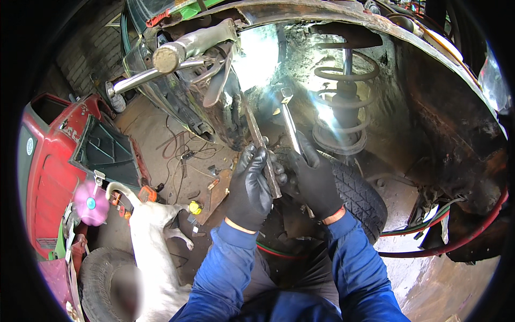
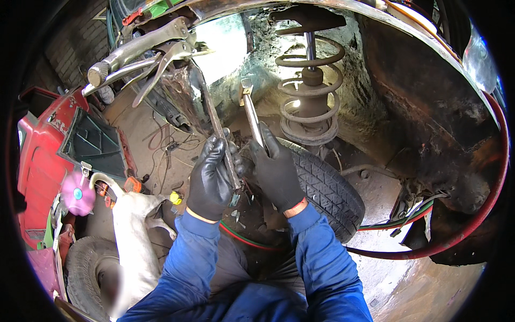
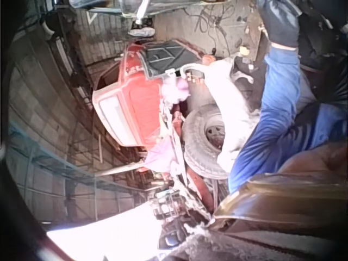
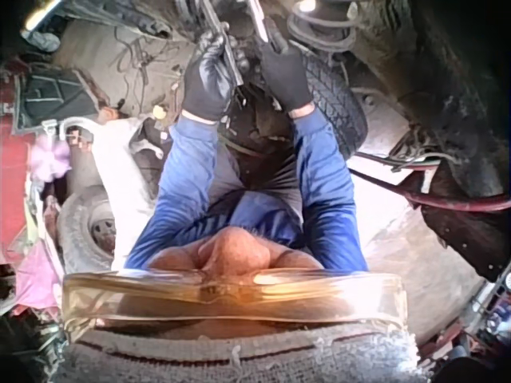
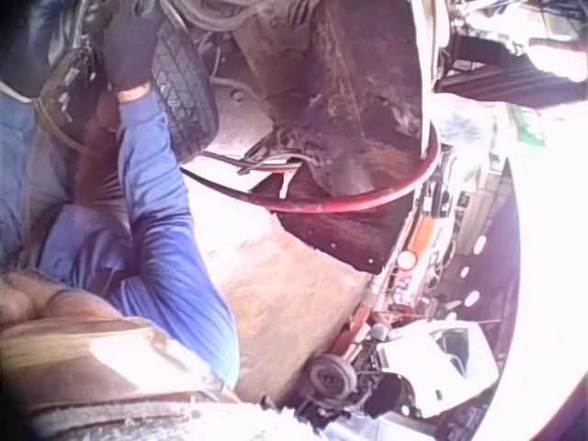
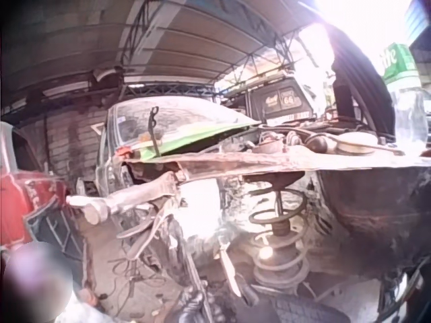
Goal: The person works under the front of a green car, using a hammer and a metal bar to strike and adjust components near the suspension and wheel well. They also use locking pliers to hold a metal bracket in place while continuing to hammer nearby parts.
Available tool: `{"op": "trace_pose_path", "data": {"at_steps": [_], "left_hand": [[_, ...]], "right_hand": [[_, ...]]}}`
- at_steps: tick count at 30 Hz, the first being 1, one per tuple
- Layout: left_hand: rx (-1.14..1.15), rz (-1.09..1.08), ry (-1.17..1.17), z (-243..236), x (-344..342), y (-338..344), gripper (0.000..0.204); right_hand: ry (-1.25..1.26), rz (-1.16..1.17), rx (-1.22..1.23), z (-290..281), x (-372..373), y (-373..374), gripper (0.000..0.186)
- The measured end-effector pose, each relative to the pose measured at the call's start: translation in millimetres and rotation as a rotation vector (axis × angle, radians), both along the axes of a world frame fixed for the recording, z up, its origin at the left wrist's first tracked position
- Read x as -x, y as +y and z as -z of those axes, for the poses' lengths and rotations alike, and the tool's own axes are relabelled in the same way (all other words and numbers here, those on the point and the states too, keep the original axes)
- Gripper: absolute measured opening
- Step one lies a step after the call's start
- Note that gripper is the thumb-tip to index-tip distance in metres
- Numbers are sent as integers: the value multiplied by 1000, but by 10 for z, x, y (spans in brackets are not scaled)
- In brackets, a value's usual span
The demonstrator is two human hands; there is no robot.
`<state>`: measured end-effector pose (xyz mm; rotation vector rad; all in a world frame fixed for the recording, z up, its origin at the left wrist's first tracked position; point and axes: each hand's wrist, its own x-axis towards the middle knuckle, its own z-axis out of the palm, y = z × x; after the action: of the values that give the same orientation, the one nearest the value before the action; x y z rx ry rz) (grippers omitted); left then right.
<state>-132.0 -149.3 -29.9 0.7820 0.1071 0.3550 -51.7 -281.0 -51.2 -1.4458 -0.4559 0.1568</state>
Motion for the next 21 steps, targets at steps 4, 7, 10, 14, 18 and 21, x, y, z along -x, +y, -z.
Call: {"op": "trace_pose_path", "data": {"at_steps": [4,7,10,14,18,21], "left_hand": [[64,-10,-47,-42,-137,5,32],[64,4,-67,-108,-186,16,31],[90,17,-87,-188,-219,-22,32],[146,41,-132,-329,-257,-105,33],[242,77,-163,-483,-262,-159,33],[322,138,-271,-554,-297,-196,34]], "right_hand": [[-23,33,32,-18,158,-143,57],[16,75,110,-22,416,-330,58],[-115,160,57,28,640,-411,54],[92,112,-65,254,855,-461,41],[60,83,-111,650,1017,-490,32],[-231,125,13,942,1002,-410,48]]}}
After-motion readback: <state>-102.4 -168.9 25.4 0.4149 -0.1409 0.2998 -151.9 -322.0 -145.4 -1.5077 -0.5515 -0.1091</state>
